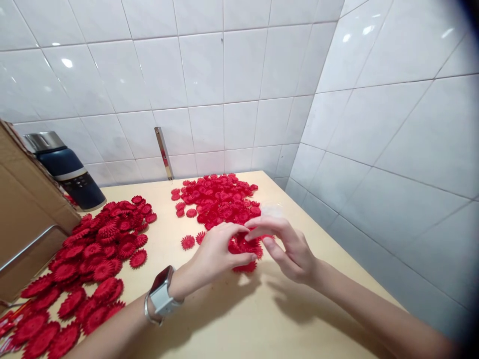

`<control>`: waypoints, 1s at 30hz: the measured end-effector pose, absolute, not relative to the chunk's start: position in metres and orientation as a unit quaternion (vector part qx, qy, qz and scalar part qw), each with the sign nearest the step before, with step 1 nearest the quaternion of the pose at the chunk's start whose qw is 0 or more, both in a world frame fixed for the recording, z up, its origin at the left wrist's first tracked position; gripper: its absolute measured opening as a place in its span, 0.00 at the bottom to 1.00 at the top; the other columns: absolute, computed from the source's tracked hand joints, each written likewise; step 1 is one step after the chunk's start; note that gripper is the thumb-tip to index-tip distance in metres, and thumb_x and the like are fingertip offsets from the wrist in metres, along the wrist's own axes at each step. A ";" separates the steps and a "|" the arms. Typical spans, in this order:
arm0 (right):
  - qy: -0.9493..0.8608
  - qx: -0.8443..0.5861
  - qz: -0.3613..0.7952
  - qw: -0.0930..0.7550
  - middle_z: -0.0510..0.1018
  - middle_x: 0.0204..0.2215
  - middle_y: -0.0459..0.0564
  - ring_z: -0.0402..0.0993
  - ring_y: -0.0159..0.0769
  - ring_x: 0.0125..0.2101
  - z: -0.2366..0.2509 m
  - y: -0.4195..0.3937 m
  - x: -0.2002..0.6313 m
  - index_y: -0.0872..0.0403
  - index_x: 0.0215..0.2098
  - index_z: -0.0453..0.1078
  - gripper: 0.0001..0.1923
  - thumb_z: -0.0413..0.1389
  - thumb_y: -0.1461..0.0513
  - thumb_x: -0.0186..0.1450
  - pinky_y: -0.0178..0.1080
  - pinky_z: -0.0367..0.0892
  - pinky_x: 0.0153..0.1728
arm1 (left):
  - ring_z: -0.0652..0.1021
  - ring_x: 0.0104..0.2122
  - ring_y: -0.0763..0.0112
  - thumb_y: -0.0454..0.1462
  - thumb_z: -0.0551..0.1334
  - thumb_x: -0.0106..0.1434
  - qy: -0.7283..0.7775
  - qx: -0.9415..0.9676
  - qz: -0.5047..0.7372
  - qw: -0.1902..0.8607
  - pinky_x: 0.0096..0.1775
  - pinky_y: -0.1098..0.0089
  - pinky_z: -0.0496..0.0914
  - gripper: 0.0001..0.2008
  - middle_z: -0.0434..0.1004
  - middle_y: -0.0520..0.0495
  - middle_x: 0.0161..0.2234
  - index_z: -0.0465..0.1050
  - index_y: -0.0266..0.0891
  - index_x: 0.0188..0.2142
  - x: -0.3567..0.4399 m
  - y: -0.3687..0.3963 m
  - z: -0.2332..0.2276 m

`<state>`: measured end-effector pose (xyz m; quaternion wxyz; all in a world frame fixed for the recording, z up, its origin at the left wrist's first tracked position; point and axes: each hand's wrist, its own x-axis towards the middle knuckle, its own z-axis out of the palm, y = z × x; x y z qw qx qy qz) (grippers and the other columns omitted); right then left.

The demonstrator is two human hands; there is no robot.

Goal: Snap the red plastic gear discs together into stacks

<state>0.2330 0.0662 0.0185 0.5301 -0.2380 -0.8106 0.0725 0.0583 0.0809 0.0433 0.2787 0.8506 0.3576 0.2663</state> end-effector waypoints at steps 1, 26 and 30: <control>-0.815 -0.230 0.065 0.528 0.73 0.31 0.50 0.74 0.35 0.30 0.019 0.065 0.232 0.54 0.50 0.57 0.19 0.44 0.71 0.62 0.40 0.72 0.30 | 0.72 0.33 0.68 0.35 0.63 0.53 0.355 0.853 0.265 0.277 0.34 0.70 0.64 0.10 0.75 0.51 0.33 0.71 0.39 0.37 0.058 0.081 0.044; -0.714 -0.545 0.029 0.438 0.74 0.39 0.55 0.75 0.41 0.30 0.017 0.108 0.277 0.52 0.47 0.58 0.15 0.42 0.55 0.66 0.48 0.66 0.36 | 0.72 0.44 0.64 0.36 0.64 0.53 0.378 0.693 0.329 0.518 0.47 0.63 0.63 0.15 0.74 0.48 0.42 0.69 0.41 0.42 0.058 0.085 0.043; -0.712 -0.538 0.035 0.450 0.75 0.35 0.55 0.75 0.46 0.32 0.017 0.110 0.276 0.53 0.45 0.60 0.14 0.44 0.55 0.65 0.53 0.65 0.38 | 0.73 0.43 0.64 0.36 0.61 0.56 0.362 0.611 0.331 0.621 0.44 0.63 0.66 0.10 0.76 0.44 0.39 0.67 0.39 0.39 0.056 0.091 0.042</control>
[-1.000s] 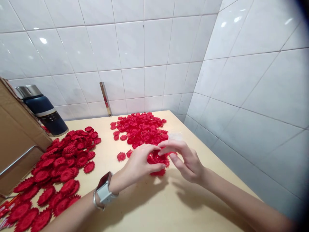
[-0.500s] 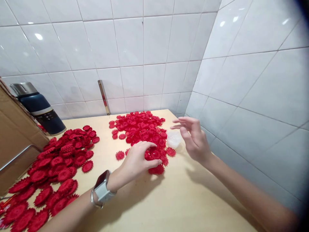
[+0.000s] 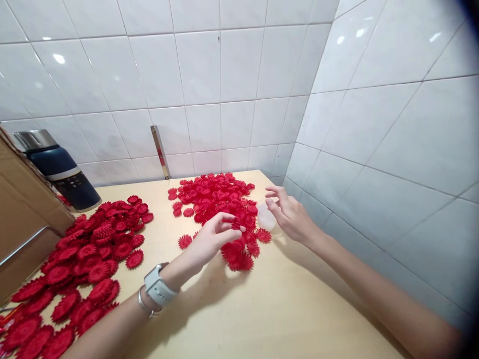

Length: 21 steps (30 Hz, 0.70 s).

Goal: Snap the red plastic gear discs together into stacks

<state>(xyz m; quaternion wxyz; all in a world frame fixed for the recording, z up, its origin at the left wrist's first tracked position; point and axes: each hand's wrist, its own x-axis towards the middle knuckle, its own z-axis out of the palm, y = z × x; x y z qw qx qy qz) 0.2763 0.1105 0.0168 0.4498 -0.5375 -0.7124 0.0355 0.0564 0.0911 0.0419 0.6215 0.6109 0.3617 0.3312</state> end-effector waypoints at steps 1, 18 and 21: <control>-0.711 -0.531 0.037 0.460 0.74 0.36 0.56 0.74 0.47 0.33 0.017 0.110 0.276 0.53 0.45 0.60 0.13 0.45 0.55 0.65 0.55 0.64 0.39 | 0.74 0.42 0.64 0.37 0.60 0.58 0.353 0.589 0.333 0.646 0.43 0.64 0.66 0.08 0.76 0.43 0.39 0.66 0.38 0.38 0.056 0.092 0.041; -0.759 -0.257 0.224 0.555 0.62 0.54 0.54 0.69 0.44 0.47 0.028 0.059 0.234 0.45 0.54 0.53 0.17 0.44 0.62 0.67 0.53 0.67 0.46 | 0.71 0.47 0.67 0.33 0.57 0.62 0.205 0.368 0.375 0.826 0.52 0.65 0.62 0.08 0.75 0.46 0.42 0.74 0.35 0.37 0.064 0.089 0.030; -0.770 -0.257 0.213 0.544 0.63 0.53 0.54 0.70 0.43 0.47 0.028 0.061 0.236 0.45 0.54 0.54 0.18 0.45 0.63 0.67 0.51 0.69 0.44 | 0.73 0.44 0.69 0.33 0.57 0.62 0.202 0.350 0.374 0.835 0.52 0.65 0.63 0.08 0.76 0.46 0.40 0.74 0.35 0.37 0.064 0.089 0.029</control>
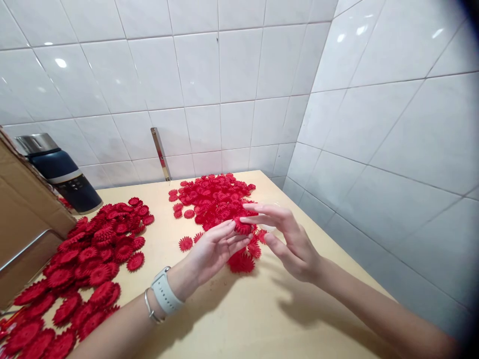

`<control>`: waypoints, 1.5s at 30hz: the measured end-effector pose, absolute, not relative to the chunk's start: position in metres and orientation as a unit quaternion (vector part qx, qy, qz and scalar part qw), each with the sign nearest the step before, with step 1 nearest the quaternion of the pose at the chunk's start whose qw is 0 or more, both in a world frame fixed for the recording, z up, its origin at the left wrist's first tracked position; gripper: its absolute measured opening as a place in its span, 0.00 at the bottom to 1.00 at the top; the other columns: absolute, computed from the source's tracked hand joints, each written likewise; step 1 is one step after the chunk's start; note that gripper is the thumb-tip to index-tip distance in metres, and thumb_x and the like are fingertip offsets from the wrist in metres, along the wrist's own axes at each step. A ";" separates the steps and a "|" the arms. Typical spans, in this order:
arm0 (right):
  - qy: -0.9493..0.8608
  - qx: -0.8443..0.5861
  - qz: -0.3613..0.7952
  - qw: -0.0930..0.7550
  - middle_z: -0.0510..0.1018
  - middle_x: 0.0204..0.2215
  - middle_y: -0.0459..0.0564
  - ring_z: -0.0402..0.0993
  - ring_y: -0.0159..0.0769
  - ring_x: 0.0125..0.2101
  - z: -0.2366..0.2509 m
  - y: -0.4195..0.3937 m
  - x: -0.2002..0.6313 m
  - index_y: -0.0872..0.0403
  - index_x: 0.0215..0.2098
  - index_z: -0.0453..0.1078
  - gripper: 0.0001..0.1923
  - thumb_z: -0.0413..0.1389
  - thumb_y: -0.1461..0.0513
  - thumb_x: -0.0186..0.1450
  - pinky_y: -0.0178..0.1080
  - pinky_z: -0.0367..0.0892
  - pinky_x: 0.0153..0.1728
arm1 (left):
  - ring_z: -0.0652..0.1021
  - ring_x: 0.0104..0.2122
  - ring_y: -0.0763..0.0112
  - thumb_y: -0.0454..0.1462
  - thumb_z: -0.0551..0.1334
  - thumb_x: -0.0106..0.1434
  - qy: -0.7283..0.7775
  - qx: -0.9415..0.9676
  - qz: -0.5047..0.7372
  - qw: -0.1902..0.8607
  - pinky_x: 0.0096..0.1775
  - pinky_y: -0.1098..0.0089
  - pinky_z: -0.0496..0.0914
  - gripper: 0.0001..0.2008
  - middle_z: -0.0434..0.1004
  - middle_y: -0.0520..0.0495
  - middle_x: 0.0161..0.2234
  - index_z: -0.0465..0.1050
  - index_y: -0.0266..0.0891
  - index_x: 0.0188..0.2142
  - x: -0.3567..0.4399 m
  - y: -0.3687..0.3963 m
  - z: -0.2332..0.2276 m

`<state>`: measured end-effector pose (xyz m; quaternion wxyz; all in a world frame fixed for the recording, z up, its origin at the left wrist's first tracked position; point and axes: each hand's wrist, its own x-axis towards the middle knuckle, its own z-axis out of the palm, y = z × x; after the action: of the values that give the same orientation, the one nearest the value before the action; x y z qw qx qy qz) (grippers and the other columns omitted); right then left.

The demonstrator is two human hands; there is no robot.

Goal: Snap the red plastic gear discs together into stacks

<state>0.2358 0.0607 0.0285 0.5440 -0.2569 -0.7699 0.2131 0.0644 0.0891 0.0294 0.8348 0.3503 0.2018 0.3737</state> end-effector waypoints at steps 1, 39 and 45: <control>-0.771 -0.252 0.205 0.547 0.62 0.53 0.55 0.69 0.44 0.48 0.029 0.061 0.236 0.45 0.54 0.54 0.18 0.44 0.63 0.67 0.52 0.69 0.45 | 0.74 0.42 0.70 0.33 0.57 0.62 0.202 0.345 0.374 0.837 0.52 0.66 0.63 0.08 0.76 0.46 0.39 0.74 0.35 0.37 0.065 0.089 0.029; -0.577 -0.387 0.299 0.655 0.63 0.49 0.50 0.70 0.37 0.42 0.020 0.085 0.237 0.47 0.43 0.58 0.18 0.58 0.62 0.57 0.45 0.68 0.43 | 0.74 0.46 0.53 0.43 0.48 0.65 0.226 0.281 0.467 0.807 0.50 0.58 0.65 0.22 0.71 0.30 0.48 0.58 0.28 0.51 0.061 0.073 0.068; -0.573 -0.382 0.306 0.657 0.64 0.48 0.50 0.70 0.37 0.42 0.018 0.086 0.237 0.47 0.43 0.58 0.18 0.58 0.62 0.57 0.45 0.67 0.44 | 0.76 0.43 0.53 0.44 0.45 0.65 0.206 0.303 0.457 0.810 0.47 0.58 0.66 0.21 0.75 0.33 0.44 0.62 0.30 0.48 0.062 0.064 0.073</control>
<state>0.2373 0.0857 0.0183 0.6573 -0.3816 -0.5734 0.3060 0.0623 0.0641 0.0731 0.8105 0.3029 0.2056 0.4572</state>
